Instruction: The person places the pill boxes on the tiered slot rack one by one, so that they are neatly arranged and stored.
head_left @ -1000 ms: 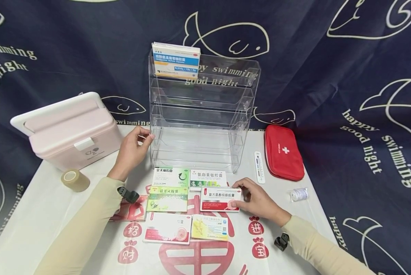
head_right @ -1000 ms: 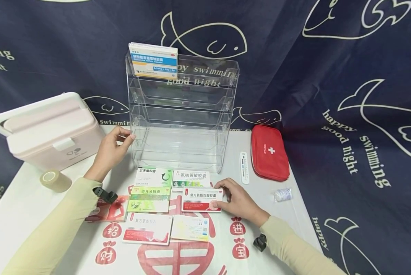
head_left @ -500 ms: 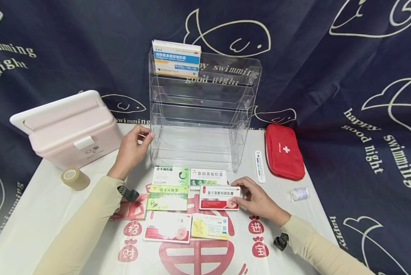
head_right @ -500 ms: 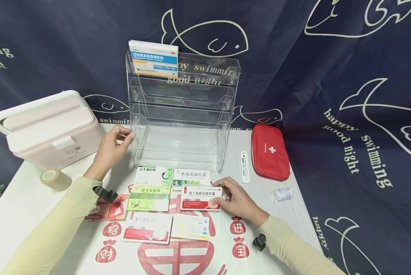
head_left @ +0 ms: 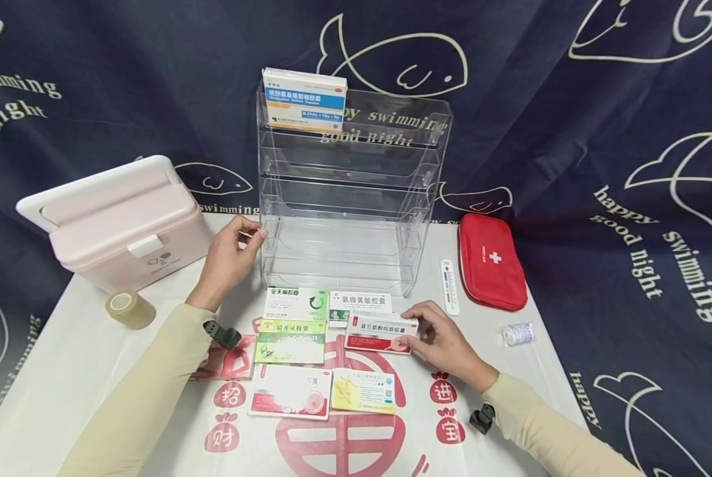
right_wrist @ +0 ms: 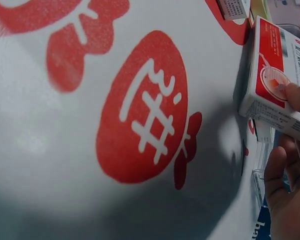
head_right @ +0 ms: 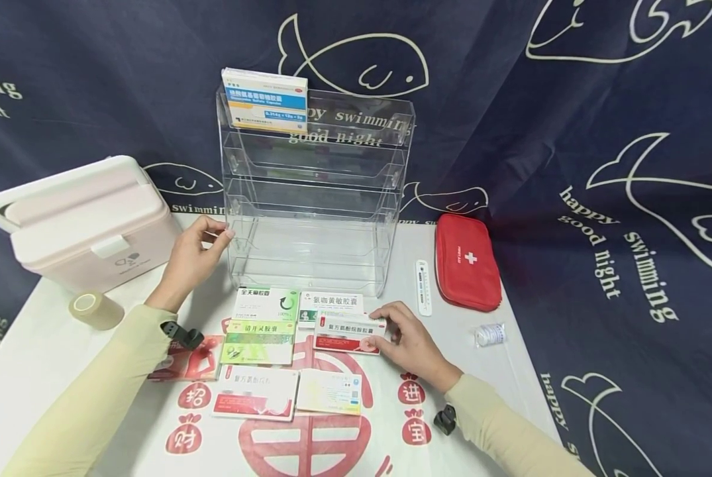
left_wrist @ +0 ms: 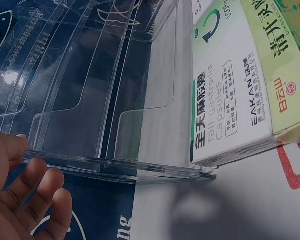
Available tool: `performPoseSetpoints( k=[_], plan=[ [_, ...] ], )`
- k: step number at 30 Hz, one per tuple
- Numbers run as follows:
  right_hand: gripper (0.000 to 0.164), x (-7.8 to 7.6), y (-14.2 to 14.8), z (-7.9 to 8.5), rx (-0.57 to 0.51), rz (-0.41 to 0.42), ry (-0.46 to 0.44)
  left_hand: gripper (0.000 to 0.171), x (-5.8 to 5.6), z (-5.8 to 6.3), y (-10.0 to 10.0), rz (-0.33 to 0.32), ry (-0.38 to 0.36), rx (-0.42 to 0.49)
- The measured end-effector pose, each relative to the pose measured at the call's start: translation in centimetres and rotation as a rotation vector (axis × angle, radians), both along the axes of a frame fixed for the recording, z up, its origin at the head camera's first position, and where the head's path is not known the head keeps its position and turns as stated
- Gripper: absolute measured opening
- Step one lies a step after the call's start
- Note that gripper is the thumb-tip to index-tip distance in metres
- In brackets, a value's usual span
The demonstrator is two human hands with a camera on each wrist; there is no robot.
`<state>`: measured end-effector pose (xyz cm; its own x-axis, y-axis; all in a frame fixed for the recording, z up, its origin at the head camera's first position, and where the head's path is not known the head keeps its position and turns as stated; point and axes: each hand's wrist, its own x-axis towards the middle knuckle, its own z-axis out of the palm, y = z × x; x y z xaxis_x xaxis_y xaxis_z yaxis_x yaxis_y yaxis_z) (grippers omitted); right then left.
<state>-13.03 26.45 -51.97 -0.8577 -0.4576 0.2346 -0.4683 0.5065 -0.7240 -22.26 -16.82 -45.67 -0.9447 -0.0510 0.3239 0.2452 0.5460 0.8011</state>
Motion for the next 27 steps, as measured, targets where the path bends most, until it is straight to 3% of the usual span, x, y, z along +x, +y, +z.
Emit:
performPoseSetpoints(
  k=[10, 18, 27],
  plan=[
    [0.046, 0.6, -0.2, -0.1, -0.064, 0.016, 0.013, 0.022, 0.0, 0.0, 0.0, 0.003, -0.011, 0.001],
    [0.043, 1.7, -1.0, 1.7, -0.113, 0.047, 0.004, 0.022, 0.0, 0.1, 0.0, 0.017, -0.026, -0.009],
    [0.042, 0.5, 0.1, -1.1, -0.103, 0.029, 0.001, 0.022, 0.1, 0.0, 0.0, 0.002, -0.005, 0.004]
  ],
)
